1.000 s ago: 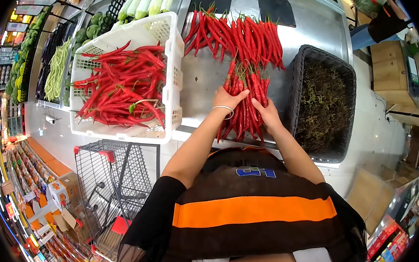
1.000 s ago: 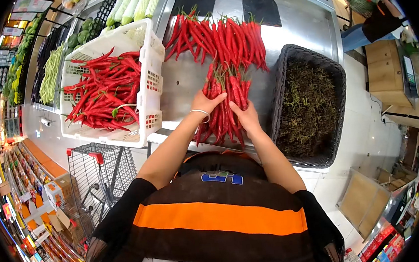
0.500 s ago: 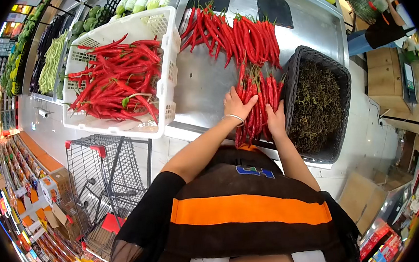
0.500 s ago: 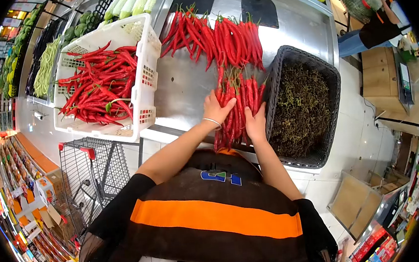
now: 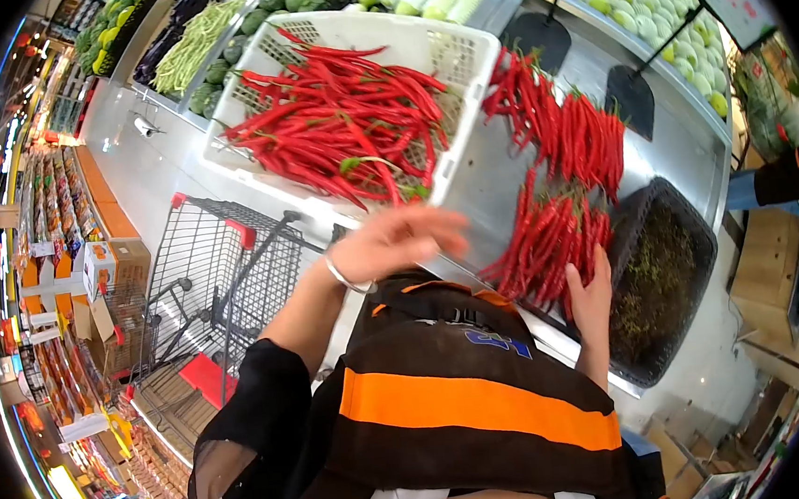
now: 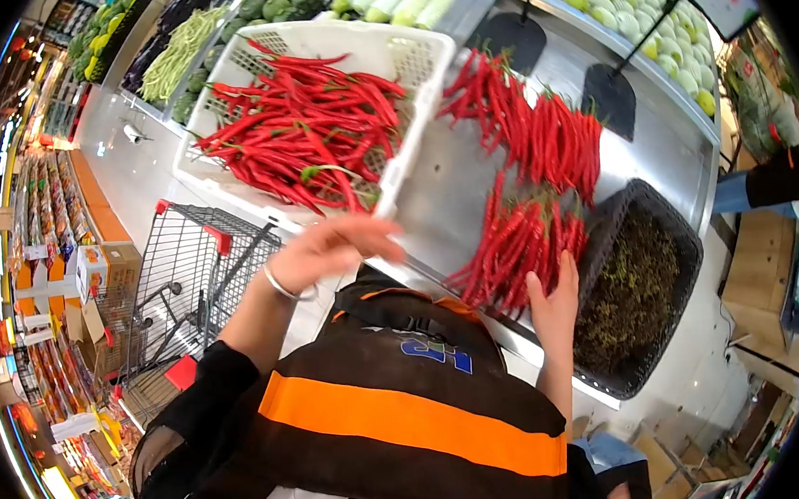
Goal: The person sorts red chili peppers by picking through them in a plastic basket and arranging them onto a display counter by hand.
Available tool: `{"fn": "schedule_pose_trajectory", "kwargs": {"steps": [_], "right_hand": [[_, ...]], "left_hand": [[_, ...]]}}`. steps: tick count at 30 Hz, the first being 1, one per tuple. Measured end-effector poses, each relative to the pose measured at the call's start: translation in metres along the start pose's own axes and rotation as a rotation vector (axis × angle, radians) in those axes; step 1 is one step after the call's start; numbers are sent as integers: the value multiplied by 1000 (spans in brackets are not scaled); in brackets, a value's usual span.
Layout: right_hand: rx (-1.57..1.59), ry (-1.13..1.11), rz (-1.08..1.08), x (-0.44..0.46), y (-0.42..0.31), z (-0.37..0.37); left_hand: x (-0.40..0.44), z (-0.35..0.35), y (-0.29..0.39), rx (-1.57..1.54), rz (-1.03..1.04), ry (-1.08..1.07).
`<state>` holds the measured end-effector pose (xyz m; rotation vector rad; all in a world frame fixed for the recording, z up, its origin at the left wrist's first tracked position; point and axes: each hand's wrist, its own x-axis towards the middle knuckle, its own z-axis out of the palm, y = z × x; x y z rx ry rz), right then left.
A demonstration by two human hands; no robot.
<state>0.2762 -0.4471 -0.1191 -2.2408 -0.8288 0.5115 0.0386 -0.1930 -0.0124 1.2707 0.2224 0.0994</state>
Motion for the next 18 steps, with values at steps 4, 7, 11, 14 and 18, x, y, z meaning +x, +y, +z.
{"fn": "schedule_pose_trajectory", "kwargs": {"steps": [4,7,11,14,18], "right_hand": [[709,-239,-6,18,-91,37],[783,-245,80,37,-159,86],[565,-37,-18,64,-212,135],[450,65,80,72,-209,143],[463,178,139,58,-215,150]], "left_hand": [[-27,-121,44,879,220,806],[-56,-238,58,1607,157,1266],[-86,-375,49,1288,-300,1037],[-88,-404,41,992,-257,968],[-95,-412,38,580,-105,916]]}}
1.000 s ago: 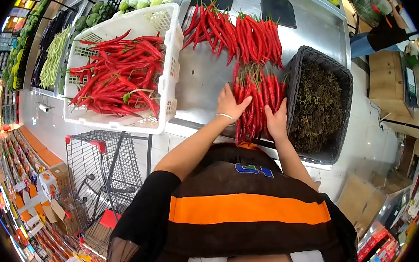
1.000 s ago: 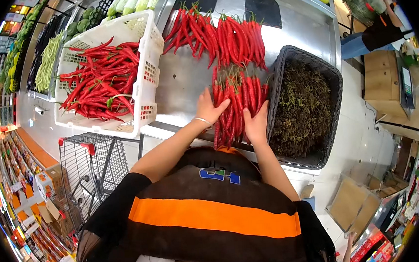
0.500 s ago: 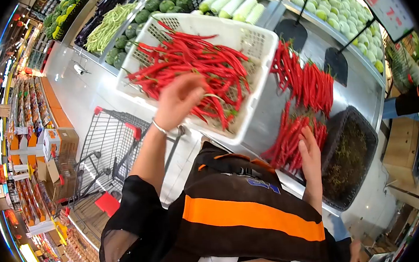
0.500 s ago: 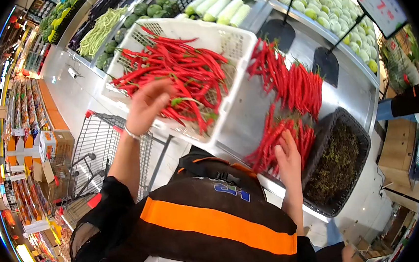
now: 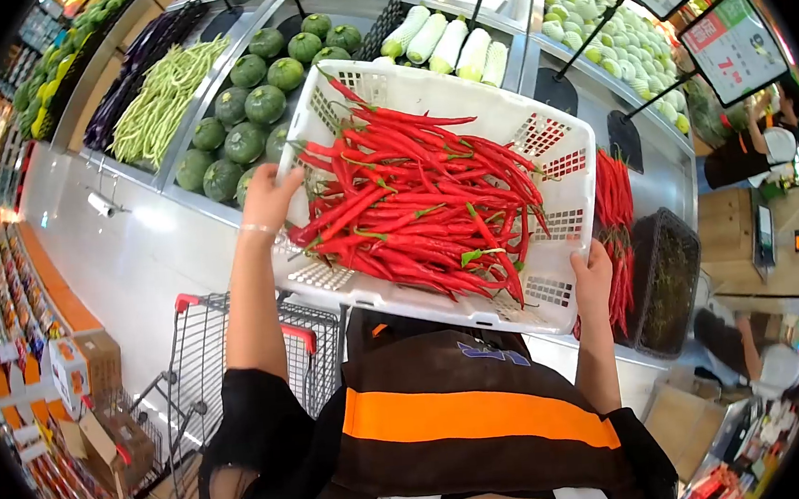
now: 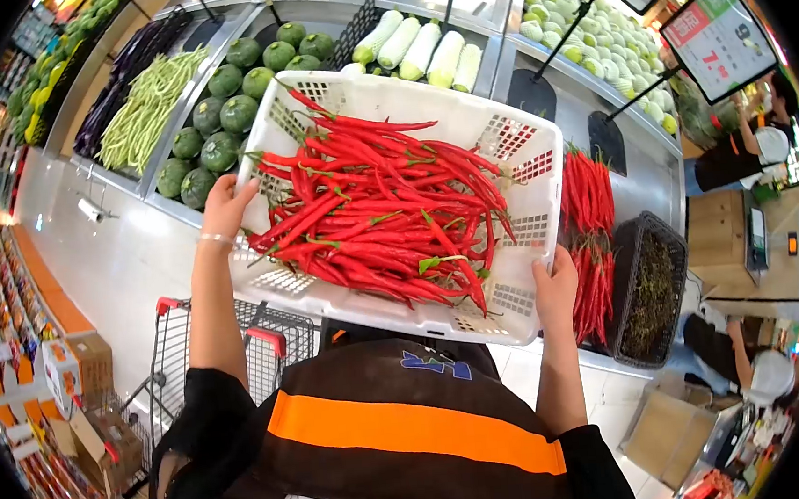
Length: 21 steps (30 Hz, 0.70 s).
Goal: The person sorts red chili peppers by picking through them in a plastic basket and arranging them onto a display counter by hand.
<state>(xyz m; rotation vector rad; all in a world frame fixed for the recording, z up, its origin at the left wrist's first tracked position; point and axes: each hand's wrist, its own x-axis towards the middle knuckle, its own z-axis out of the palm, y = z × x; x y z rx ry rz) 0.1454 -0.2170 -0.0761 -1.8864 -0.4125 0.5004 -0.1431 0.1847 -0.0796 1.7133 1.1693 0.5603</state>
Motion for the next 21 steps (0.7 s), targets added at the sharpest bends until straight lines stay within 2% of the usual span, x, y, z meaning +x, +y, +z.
{"fn": "schedule_pose_trajectory", "kwargs": {"steps": [2,5,6,9,16,18,21], "right_hand": [[-5,54,-31,-4,1,0],[57,41,-48,-2,-3,3],[62,28,-84,8,5,5],[94,52,-94,30,3,26],[65,12,-62,54,8,44],[35,-7,-70,57,9,46],[64,-12,-66,62,17,46]], "left_hand": [[-13,-10,18,-228,14,-31],[-41,-28,63,-229,58,-42],[-42,-30,72,-313,101,-37],[-22,-38,76,-343,156,-24],[18,-30,40,-184,89,90],[18,-34,42,-70,95,50],[14,-33,55,306,158,81]]}}
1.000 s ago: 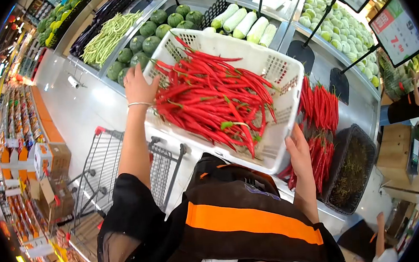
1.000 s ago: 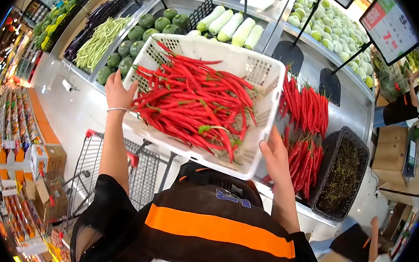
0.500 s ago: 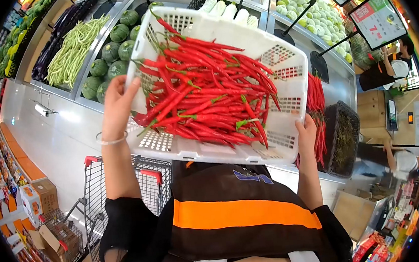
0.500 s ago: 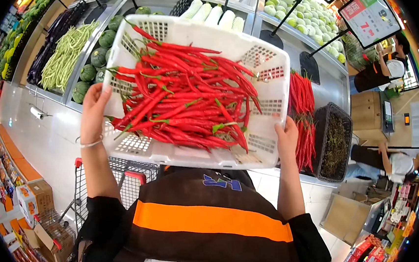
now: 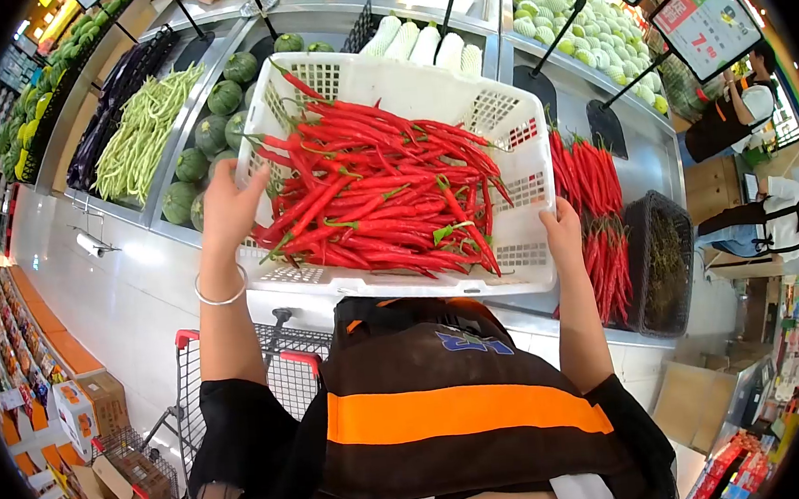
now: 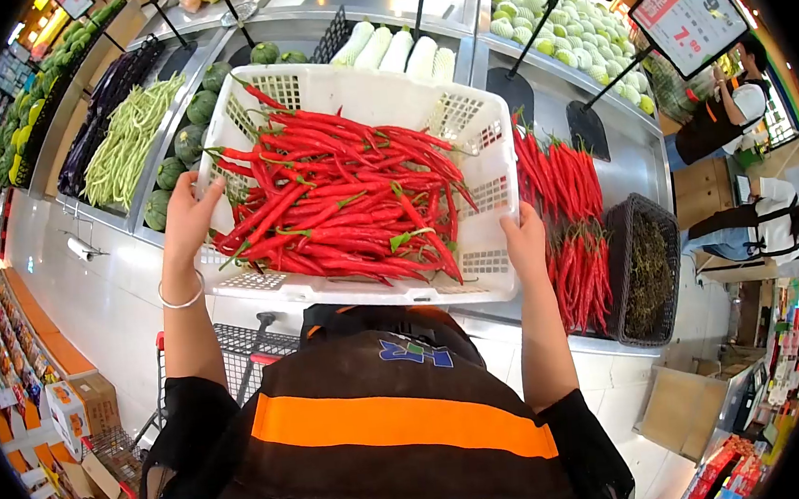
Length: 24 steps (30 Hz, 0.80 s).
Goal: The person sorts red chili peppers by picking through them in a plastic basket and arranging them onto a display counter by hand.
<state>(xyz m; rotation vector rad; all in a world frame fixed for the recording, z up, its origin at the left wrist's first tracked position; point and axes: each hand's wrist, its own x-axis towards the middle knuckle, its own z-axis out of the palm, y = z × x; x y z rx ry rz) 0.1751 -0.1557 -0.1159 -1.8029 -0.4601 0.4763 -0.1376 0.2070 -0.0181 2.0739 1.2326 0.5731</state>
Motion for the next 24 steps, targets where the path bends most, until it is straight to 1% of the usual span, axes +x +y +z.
{"fn": "schedule_pose_trajectory", "kwargs": {"steps": [1,3,4,5,6,7,8,9,10,11,12,13,14,15,16,18,19,21,23,24], "right_hand": [[-7,0,-4,0,1,0],[-4,11,-18,-1,1,0],[-18,10,-29,-2,-1,0],[-33,12,-37,-5,-1,1],[4,34,-47,-6,3,3],[-92,50,-16,-9,-7,4],[-198,92,-65,-11,-6,6],[-311,157,-114,-12,-9,5],[-428,260,-240,-18,-24,5],[-555,370,-355,-24,-37,10],[-577,396,-457,-25,-36,11],[-585,412,-513,-25,-36,16],[-490,302,-410,-31,-52,24],[-340,122,-310,-28,-54,35],[-298,-84,-290,-28,-75,41],[-525,-225,-470,-18,-62,71],[-587,-337,-448,-14,-63,83],[-781,-481,-455,-8,-67,104],[-806,-458,-445,-3,-73,115],[-843,-436,-421,-1,-77,118]], "left_hand": [[-2,-1,5,127,24,12],[-14,1,26,541,332,302],[-10,0,38,511,351,289],[-5,0,56,463,512,283],[5,7,67,430,597,143],[15,16,78,391,687,0],[24,33,85,505,803,-9],[38,52,88,556,859,-105],[55,72,88,607,927,-202],[67,91,86,671,951,-247],[78,107,82,741,979,-283],[91,122,80,824,841,-476],[103,134,74,771,730,-598],[114,147,58,833,898,-493],[114,152,65,861,870,-513],[110,154,77,970,812,-523],[105,154,80,1050,780,-514],[109,157,73,1020,764,-484],[114,154,63,870,823,-557],[115,153,60,737,731,-614]]}}
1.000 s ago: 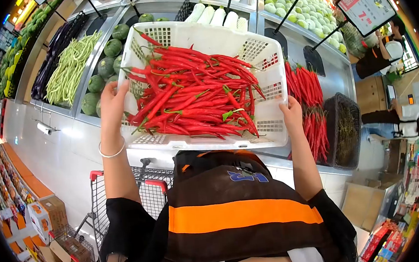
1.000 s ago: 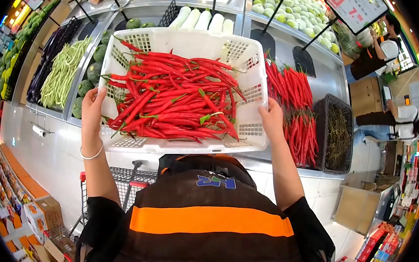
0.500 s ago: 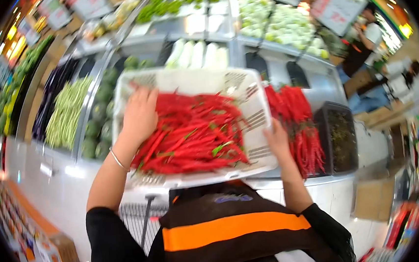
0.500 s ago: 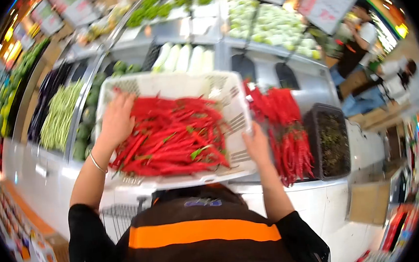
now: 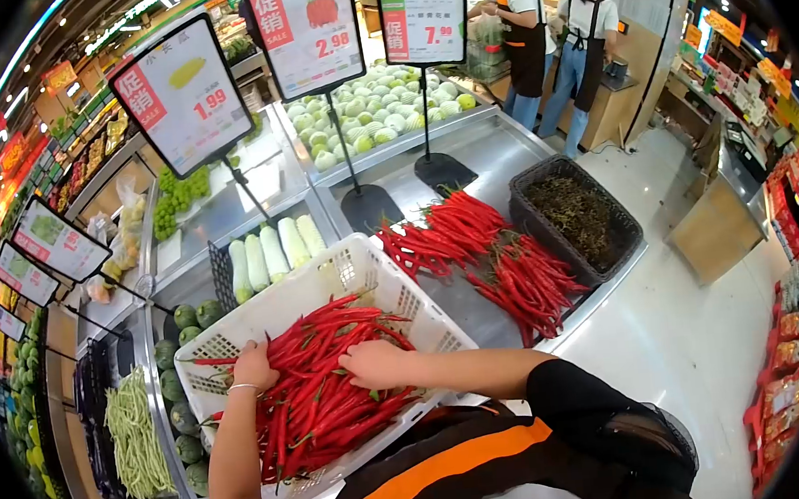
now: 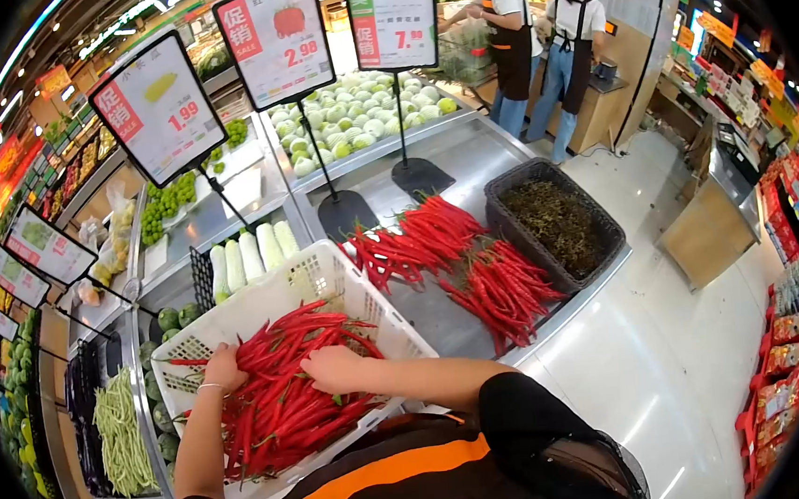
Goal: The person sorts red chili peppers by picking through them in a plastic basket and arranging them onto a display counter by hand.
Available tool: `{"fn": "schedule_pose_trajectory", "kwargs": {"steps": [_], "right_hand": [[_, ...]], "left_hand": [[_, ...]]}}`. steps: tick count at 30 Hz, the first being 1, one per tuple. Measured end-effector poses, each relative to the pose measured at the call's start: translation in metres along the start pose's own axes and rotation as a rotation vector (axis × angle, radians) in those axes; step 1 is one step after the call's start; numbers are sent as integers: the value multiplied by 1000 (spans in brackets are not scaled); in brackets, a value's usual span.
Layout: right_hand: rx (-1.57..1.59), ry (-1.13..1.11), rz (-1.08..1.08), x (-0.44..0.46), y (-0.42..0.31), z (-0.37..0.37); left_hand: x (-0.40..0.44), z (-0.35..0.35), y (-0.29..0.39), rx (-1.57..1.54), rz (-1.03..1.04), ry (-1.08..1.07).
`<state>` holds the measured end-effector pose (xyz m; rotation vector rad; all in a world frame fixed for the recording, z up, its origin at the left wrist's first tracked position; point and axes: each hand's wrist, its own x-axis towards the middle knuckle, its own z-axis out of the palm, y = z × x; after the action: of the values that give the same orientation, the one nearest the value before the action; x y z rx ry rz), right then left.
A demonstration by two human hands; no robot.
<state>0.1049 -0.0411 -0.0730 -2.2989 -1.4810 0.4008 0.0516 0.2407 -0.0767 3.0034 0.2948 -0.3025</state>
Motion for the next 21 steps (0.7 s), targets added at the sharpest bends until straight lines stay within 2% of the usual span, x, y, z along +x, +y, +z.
{"fn": "schedule_pose_trajectory", "kwargs": {"steps": [3,4,5,8,9,10,11,12,13,15,17,19,21], "right_hand": [[-4,-40,-47,11,4,9],[6,9,-72,12,7,18],[128,33,-96,9,5,15],[392,272,-104,3,7,6],[610,232,78,2,8,-5],[710,411,-75,5,27,4],[1155,346,146,3,18,-12],[1432,408,131,5,19,-17],[1709,473,135,5,21,-21],[1916,476,256,7,33,-32],[1892,518,318,13,34,-49],[1927,552,226,16,29,-61],[1916,488,104,18,30,-63]], "left_hand": [[0,0,1,-96,-108,71],[0,3,0,-100,-85,67],[4,6,-5,-108,-81,65],[1,-21,9,79,-59,-199],[-14,-49,29,20,-143,-232],[-16,-48,31,19,-197,-232],[-7,-14,20,153,-137,-48],[-8,-7,22,252,-104,-11],[-10,-12,22,152,-87,-113],[-7,1,11,57,-131,-158],[-10,6,1,-69,-21,40],[-15,9,1,-76,-34,100],[-15,12,4,-96,-46,157]]}}
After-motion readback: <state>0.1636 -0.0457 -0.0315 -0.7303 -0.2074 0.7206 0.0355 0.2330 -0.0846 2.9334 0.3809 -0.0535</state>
